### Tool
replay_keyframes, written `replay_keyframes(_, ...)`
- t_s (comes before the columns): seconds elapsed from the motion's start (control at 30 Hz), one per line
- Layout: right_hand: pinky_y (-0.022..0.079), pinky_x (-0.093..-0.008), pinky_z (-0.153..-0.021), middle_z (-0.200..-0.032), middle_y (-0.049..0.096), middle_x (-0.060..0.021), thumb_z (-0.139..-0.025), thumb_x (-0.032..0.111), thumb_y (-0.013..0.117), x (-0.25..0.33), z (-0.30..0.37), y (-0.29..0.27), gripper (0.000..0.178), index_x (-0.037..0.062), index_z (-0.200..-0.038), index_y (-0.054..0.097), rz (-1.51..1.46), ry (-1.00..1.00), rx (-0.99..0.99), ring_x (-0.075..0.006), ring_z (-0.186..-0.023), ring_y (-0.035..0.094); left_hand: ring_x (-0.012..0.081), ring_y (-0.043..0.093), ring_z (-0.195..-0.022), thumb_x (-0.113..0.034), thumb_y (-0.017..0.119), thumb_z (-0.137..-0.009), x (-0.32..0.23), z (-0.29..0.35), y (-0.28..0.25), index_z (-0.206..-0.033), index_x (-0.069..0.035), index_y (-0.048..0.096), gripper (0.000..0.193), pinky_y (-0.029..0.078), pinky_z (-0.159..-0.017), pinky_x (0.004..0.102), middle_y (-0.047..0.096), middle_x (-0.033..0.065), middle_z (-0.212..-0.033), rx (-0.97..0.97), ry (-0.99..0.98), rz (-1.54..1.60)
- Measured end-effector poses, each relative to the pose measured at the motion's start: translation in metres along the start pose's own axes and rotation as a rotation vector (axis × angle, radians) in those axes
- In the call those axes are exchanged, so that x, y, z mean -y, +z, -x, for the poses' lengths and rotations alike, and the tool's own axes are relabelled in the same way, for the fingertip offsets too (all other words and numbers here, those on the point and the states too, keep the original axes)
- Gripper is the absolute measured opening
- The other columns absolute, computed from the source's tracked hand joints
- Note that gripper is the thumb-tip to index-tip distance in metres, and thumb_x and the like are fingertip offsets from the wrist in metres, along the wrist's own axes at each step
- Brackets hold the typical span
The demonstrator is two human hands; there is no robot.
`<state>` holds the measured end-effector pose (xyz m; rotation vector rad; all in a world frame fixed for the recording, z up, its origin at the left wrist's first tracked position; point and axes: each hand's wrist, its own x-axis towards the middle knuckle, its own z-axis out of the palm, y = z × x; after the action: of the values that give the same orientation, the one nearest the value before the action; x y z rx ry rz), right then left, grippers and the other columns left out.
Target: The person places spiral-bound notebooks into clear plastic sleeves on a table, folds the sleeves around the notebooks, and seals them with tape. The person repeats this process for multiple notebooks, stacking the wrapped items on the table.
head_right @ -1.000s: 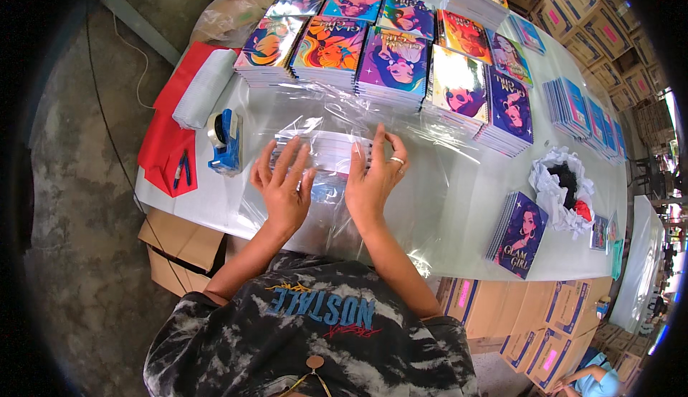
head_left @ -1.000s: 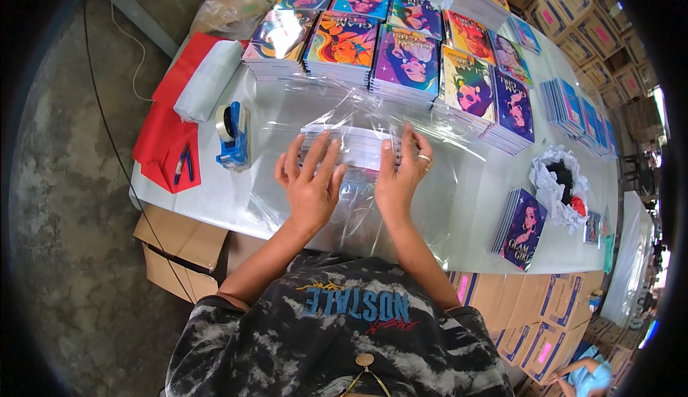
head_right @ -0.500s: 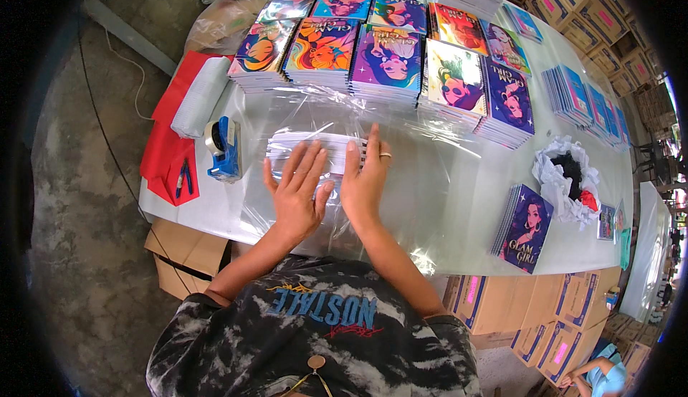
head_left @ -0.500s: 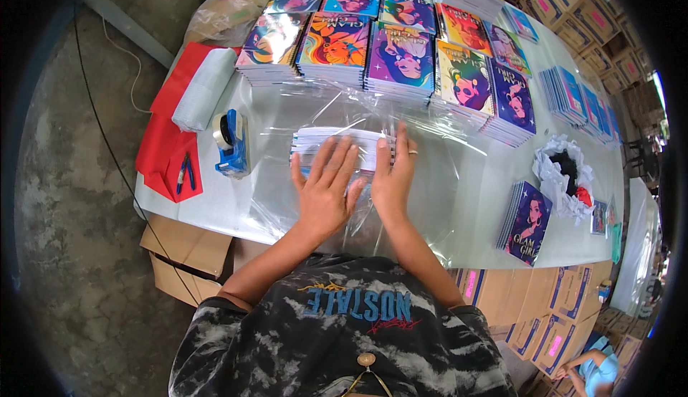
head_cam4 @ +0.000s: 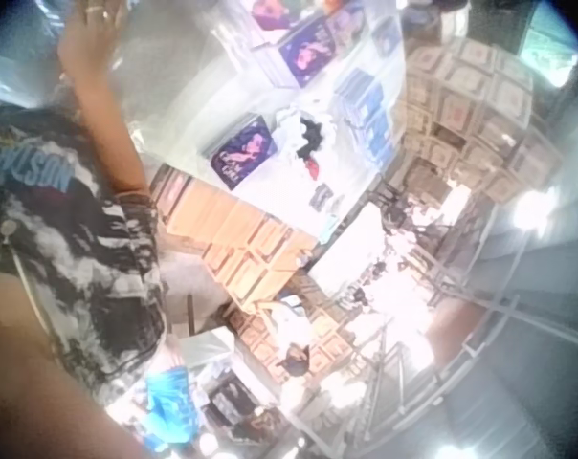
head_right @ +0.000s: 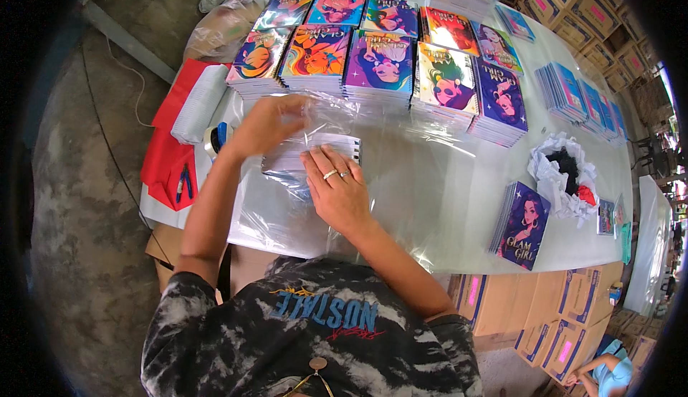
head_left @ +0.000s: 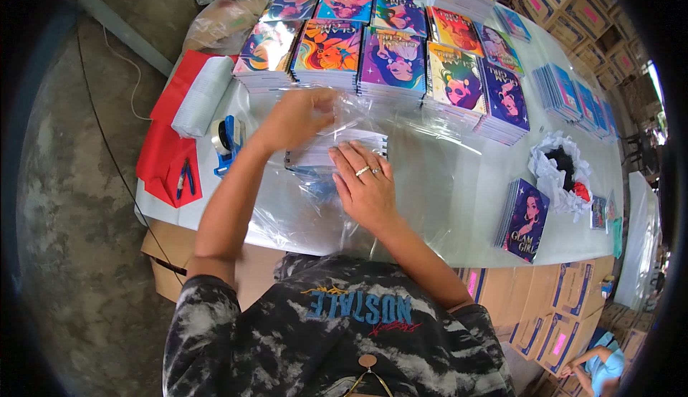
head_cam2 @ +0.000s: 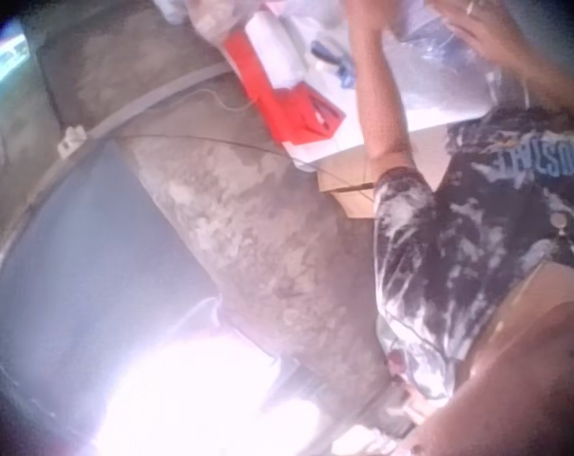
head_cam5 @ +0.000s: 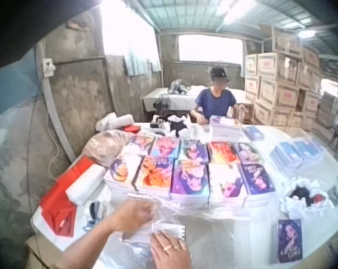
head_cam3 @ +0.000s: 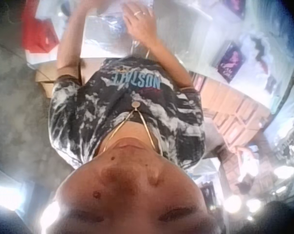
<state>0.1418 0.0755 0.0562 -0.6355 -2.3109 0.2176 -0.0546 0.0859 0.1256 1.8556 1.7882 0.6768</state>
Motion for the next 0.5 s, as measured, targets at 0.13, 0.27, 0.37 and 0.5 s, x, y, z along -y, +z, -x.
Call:
replay_keyframes(0.13,0.036,-0.0348,-0.091,-0.116,0.056,-0.0011,-0.079,0.014,0.061,-0.005,0.004,0.002,0.036,0.0117,-0.115,0.059,0.025,-0.022,-0.043,-0.0172,-0.112,0.051,0.0241,0.064,-0.083,-0.02,0.062,-0.08,0.004,-0.014,-0.069,-0.115,-0.001,0.058,0.04,0.049,-0.079,0.0363,0.068,0.0108,-0.09,-0.357,0.024,0.766)
replay_keyframes(0.27,0.037,-0.0354,-0.088,-0.117,0.055,-0.0016,-0.077,0.01,0.063,-0.009,0.006,0.01,0.038,0.0117,-0.114,0.059,0.01,-0.028,-0.075,-0.0182,-0.111,0.051,0.026,0.065,-0.083,-0.025,0.063,-0.082,-0.006,-0.004,0.003,-0.114,-0.005,0.06,0.038,0.049,-0.075,0.031,0.068,0.0091,-0.097,-0.35,0.148,-0.115)
replay_keyframes(0.37,0.037,-0.0354,-0.088,-0.12,0.054,-0.0028,-0.074,0.003,0.063,-0.011,0.004,0.019,0.04,0.0111,-0.112,0.058,-0.185,0.083,-0.248,-0.0196,-0.112,0.051,0.0293,0.063,-0.094,-0.01,0.065,-0.077,-0.024,0.026,0.039,-0.101,-0.006,0.066,0.025,0.047,-0.086,0.0334,0.066,0.0111,-0.101,-0.177,-0.01,0.044)
replay_keyframes(0.5,0.037,-0.0349,-0.087,-0.116,0.057,-0.0034,-0.07,-0.005,0.063,-0.005,-0.009,0.019,0.044,0.0107,-0.111,0.054,-0.387,0.195,-0.443,-0.022,-0.109,0.053,0.025,0.063,-0.096,0.004,0.064,-0.07,-0.014,0.067,0.088,-0.093,-0.007,0.068,0.026,0.047,-0.088,0.0388,0.066,0.0109,-0.1,-0.581,0.327,-0.147)
